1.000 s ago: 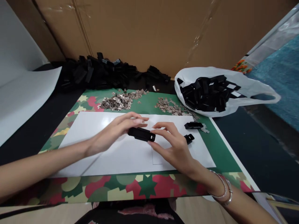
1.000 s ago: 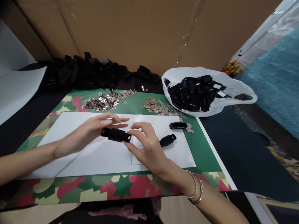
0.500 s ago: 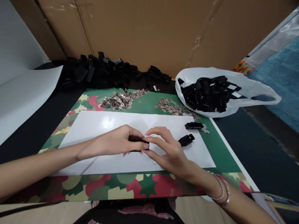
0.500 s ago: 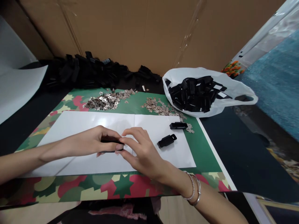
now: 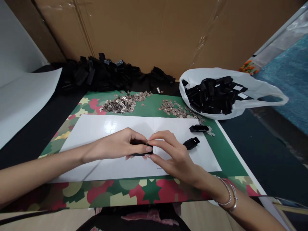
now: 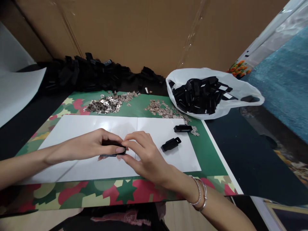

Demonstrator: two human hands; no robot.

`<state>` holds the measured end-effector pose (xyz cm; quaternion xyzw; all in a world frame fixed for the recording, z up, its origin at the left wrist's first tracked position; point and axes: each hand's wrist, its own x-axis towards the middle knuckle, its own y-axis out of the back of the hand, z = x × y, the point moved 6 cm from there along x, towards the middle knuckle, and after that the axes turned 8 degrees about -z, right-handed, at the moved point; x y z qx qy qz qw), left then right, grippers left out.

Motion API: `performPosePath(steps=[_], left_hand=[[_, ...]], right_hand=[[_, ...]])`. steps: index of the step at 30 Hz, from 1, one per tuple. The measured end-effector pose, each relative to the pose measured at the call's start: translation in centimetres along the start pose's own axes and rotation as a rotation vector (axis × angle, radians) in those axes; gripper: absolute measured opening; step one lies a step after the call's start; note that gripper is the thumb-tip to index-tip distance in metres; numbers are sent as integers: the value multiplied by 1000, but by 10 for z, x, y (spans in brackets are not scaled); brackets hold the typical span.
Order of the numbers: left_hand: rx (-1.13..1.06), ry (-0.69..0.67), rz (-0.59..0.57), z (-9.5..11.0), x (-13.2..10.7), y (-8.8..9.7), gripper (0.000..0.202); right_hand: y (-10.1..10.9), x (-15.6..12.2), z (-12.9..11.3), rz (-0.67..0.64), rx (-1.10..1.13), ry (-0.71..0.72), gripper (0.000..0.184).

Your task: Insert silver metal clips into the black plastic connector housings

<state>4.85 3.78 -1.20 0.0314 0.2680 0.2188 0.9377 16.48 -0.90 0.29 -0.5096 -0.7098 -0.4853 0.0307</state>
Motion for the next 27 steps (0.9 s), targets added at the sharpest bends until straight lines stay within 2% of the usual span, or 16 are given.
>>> performPosePath(steps=[27], left_hand=[[-28, -9, 22, 0, 0, 1, 30]], right_hand=[[3, 1, -2, 15, -22, 14, 17]])
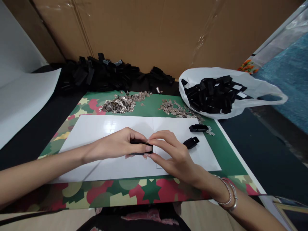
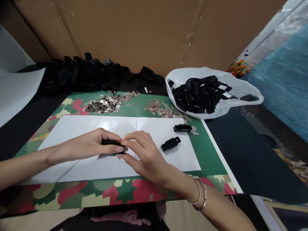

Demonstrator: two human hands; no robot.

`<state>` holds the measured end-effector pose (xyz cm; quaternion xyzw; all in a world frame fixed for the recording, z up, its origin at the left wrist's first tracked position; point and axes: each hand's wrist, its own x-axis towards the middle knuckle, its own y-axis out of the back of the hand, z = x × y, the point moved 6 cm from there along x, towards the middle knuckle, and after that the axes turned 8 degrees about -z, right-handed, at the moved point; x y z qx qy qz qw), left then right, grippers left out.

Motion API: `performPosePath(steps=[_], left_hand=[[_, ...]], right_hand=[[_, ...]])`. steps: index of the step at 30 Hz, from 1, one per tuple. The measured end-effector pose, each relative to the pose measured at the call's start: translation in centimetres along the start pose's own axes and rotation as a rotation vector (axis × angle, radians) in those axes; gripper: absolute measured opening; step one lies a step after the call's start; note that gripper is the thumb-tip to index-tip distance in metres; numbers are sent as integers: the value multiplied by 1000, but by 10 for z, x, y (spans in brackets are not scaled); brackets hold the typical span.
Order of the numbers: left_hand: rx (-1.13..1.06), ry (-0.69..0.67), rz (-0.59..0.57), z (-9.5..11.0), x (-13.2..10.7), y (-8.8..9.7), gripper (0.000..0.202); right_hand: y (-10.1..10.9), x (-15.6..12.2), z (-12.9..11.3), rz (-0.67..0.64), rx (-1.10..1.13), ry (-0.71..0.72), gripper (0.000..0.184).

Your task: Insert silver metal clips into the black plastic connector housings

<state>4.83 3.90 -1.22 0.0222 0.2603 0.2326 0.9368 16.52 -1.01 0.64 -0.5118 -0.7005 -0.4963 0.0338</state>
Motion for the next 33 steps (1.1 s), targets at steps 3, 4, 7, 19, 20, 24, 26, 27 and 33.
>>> performPosePath(steps=[3, 4, 7, 19, 20, 24, 26, 27, 33], left_hand=[[6, -5, -3, -1, 0, 0, 29], [8, -7, -2, -1, 1, 0, 29], [10, -13, 8, -2, 1, 0, 29], [-60, -13, -55, -2, 2, -5, 23], [-63, -13, -47, -3, 2, -5, 25], [-76, -74, 5, -1, 1, -3, 28], [-81, -106, 24, 0, 0, -2, 29], [-79, -116, 32, 0, -1, -2, 29], [-51, -154, 74, 6, -5, 1, 35]], right_hand=[[0, 0, 1, -1, 0, -3, 17], [0, 0, 1, -1, -1, -5, 17], [0, 0, 0, 2, -2, -5, 17], [3, 0, -5, 39, -71, 54, 17], [3, -1, -6, 41, -82, 59, 17], [3, -2, -6, 48, -91, 43, 18], [2, -2, -5, 59, -63, 18, 18], [2, -2, -4, 63, -31, -7, 17], [-12, -5, 28, -246, 331, -506, 46]])
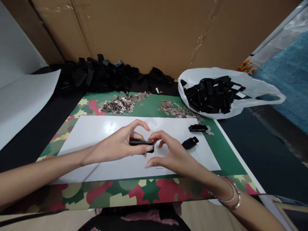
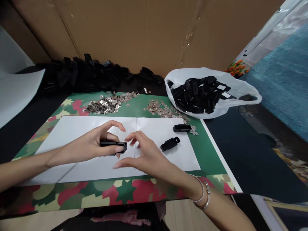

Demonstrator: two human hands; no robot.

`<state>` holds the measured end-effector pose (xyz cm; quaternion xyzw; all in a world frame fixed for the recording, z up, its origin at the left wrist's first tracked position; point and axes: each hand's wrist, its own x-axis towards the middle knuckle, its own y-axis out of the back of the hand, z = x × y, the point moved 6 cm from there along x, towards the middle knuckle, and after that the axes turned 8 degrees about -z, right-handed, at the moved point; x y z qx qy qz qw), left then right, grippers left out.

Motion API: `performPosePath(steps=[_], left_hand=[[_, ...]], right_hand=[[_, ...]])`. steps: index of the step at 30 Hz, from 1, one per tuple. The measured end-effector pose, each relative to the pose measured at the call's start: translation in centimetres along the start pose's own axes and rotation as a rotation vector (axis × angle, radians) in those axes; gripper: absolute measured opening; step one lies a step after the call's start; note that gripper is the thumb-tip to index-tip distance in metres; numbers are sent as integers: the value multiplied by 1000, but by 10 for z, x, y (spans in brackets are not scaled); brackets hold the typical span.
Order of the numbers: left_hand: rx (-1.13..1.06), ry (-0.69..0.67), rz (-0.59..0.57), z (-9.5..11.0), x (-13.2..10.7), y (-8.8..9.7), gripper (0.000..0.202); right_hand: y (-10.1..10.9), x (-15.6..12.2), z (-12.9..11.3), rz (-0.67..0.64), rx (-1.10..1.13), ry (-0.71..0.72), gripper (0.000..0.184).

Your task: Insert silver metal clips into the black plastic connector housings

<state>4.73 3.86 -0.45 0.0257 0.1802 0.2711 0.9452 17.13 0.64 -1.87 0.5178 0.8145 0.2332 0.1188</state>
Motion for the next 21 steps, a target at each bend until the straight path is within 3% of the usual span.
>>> performPosePath(steps=[2, 4, 9, 15, 21], left_hand=[[-2, 3, -32, 2, -1, -2, 34], [-11, 9, -87, 2, -1, -5, 33], [-17, -7, -198, 0, -1, -11, 31], [11, -19, -276, -2, 0, -11, 27], [175, -83, -271, -4, 2, -8, 23]], right_hand=[[-5, 1, 4, -182, 96, -93, 41], [-7, 0, 0, -298, 166, -95, 31], [-7, -3, -6, -422, 198, -75, 24], [-7, -4, -6, -460, 251, -54, 23], [-7, -3, 2, -447, 286, -152, 26]])
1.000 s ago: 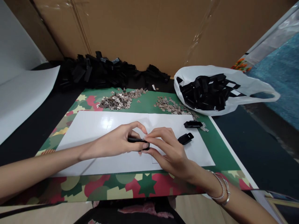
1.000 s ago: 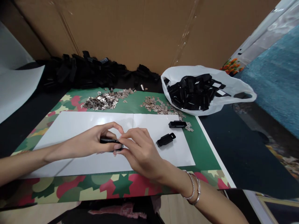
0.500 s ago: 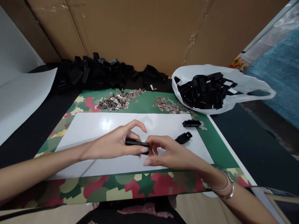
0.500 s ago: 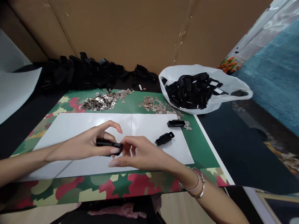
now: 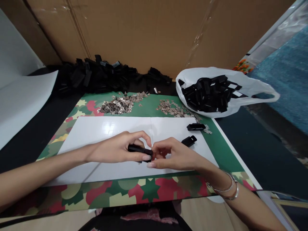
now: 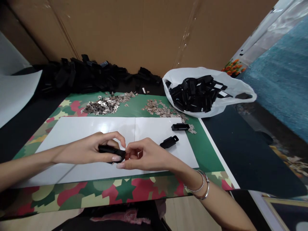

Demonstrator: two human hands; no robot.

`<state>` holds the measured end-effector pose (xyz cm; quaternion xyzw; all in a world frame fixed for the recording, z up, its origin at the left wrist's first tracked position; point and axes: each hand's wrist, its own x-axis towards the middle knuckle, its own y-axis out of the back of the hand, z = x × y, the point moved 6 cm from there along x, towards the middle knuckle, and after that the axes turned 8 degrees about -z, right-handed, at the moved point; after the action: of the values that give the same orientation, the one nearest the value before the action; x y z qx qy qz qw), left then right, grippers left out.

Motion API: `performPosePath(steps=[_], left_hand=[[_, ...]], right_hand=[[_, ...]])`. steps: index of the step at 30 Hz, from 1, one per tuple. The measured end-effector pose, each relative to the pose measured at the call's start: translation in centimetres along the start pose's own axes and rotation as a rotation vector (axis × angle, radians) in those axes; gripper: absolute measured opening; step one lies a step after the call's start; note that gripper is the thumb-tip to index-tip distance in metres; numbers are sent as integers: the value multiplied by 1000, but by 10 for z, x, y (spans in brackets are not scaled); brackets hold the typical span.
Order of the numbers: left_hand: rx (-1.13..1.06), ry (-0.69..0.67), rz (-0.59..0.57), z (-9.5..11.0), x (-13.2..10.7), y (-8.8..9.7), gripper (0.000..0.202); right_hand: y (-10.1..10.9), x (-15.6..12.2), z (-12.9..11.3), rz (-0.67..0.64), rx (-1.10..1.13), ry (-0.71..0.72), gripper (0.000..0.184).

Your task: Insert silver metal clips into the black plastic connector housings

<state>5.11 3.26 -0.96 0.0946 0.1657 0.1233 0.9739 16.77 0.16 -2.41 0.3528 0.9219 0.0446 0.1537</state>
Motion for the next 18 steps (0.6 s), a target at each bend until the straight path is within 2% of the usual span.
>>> performPosePath(steps=[5, 11, 18], left_hand=[[170, -24, 34, 0, -1, 0, 19], [442, 92, 103, -5, -2, -4, 24], [492, 122, 134, -8, -2, -9, 25]], right_hand=[[3, -2, 3, 23, 28, -33, 24], [6, 0, 9, 83, -26, -7, 21], [9, 2, 10, 146, -139, -24, 14]])
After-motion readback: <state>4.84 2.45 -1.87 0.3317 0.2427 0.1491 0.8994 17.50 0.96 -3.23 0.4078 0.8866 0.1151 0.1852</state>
